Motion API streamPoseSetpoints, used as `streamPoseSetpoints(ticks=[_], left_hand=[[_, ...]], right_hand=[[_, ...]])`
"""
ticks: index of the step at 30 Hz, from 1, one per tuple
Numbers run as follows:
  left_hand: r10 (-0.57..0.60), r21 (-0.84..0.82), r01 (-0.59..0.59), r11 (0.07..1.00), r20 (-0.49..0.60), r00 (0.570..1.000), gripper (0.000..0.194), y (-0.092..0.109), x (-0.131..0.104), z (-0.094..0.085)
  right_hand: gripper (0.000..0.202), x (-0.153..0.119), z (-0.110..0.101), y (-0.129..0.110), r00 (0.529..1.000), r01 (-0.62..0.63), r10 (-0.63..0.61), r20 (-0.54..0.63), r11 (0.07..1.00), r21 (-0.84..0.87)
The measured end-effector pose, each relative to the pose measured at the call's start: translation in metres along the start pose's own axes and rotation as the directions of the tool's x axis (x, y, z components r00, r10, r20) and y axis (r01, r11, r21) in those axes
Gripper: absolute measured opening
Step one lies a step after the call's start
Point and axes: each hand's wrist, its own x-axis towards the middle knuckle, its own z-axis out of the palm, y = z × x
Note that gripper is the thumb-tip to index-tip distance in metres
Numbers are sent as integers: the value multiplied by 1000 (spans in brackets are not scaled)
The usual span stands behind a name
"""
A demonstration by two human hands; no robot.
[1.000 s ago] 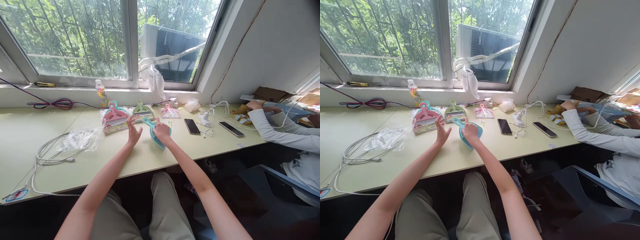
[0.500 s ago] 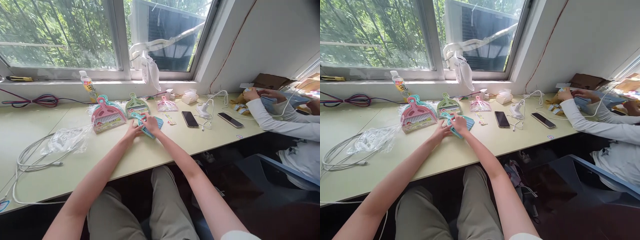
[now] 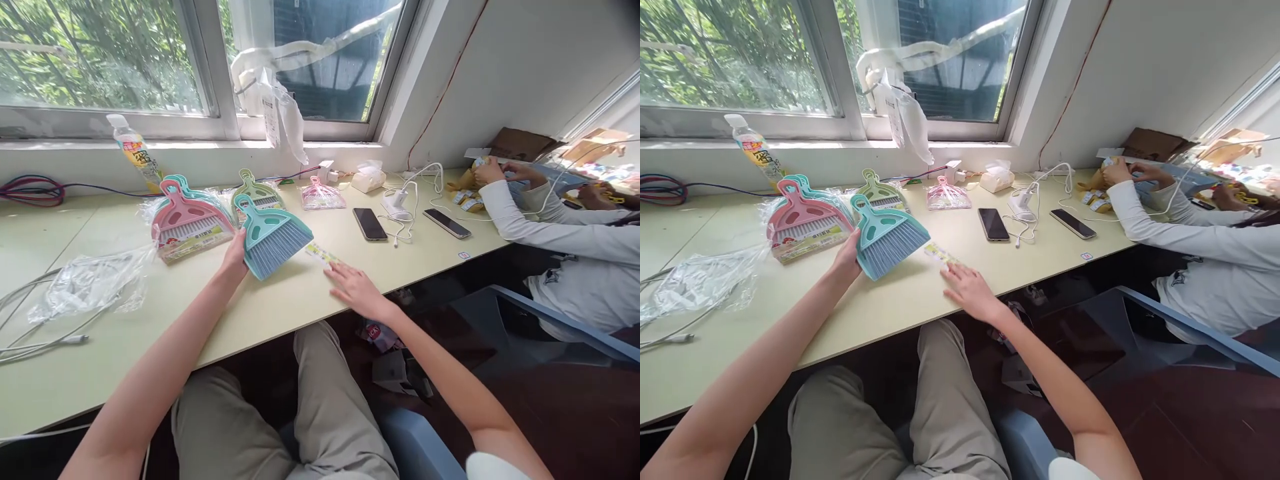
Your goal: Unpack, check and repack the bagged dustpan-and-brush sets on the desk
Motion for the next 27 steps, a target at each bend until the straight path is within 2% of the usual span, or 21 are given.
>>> streamPoseSetpoints(ticks=[2, 4, 6, 8, 10, 12, 14, 15, 16, 17, 18, 19, 20, 21, 22, 23, 24, 25, 27], left_hand=[[-62, 4, 62, 998, 69, 996, 36, 2, -10, 6], [-95, 37, 92, 995, 88, 992, 44, 5, -19, 11], [-55, 38, 52, 998, 60, 997, 48, 8, -26, 14], [8, -19, -8, 1000, 11, 1000, 47, 12, -28, 14], [44, -80, -46, 996, -28, 999, 44, 15, -25, 10], [62, -120, -68, 990, -53, 997, 42, 19, -20, 4], [84, -141, -92, 986, -65, 994, 43, 22, -14, -4], [100, -152, -110, 982, -72, 992, 44, 23, -11, -7], [115, -164, -127, 978, -79, 990, 45, 23, -9, -9], [129, -176, -142, 974, -87, 988, 47, 23, -8, -12], [138, -186, -155, 970, -98, 986, 48, 22, -6, -13], [144, -190, -163, 968, -109, 983, 49, 21, -5, -14], [146, -186, -168, 968, -126, 981, 49, 20, -5, -15], [147, -173, -172, 970, -150, 978, 50, 19, -5, -16], [145, -157, -174, 972, -181, 973, 50, 18, -5, -16], [139, -140, -172, 975, -220, 966, 50, 19, -5, -16], [134, -124, -171, 977, -261, 956, 48, 20, -5, -16], [114, -122, -155, 980, -289, 951, 45, 21, -6, -16], [43, -122, -87, 989, -326, 944, 37, 26, -7, -17]], right_hand=[[64, -42, 5, -23, 995, 90, -90, -34, 996, -12], [69, -67, 9, -37, 985, 153, -155, -76, 988, -29], [59, -74, 11, -41, 965, 241, -244, -95, 970, -36], [47, -68, 10, -39, 941, 325, -325, -95, 945, -22], [41, -58, 0, -40, 923, 376, -371, -104, 926, 39], [38, -52, -23, -48, 908, 416, -397, -136, 893, 171], [43, -48, -60, -57, 888, 459, -415, -196, 825, 330], [48, -46, -82, -59, 872, 482, -399, -283, 800, 357], [51, -41, -106, -59, 847, 481, -340, -409, 818, 317], [50, -33, -130, -56, 785, 415, -214, -582, 878, 237], [48, -21, -151, -51, 669, 296, -81, -739, 941, 165], [49, -5, -170, -44, 508, 149, 41, -860, 980, 134], [52, 15, -183, -38, 333, 11, 132, -934, 989, 144], [58, 36, -191, -34, 224, -115, 186, -957, 980, 164], [63, 59, -191, -34, 175, -207, 222, -959, 961, 185], [64, 81, -185, -38, 198, -263, 256, -946, 944, 200], [62, 102, -171, -47, 259, -266, 266, -929, 944, 196], [58, 120, -152, -59, 374, -208, 234, -897, 964, 165], [48, 149, -102, -91, 651, 42, 10, -759, 998, 48]])
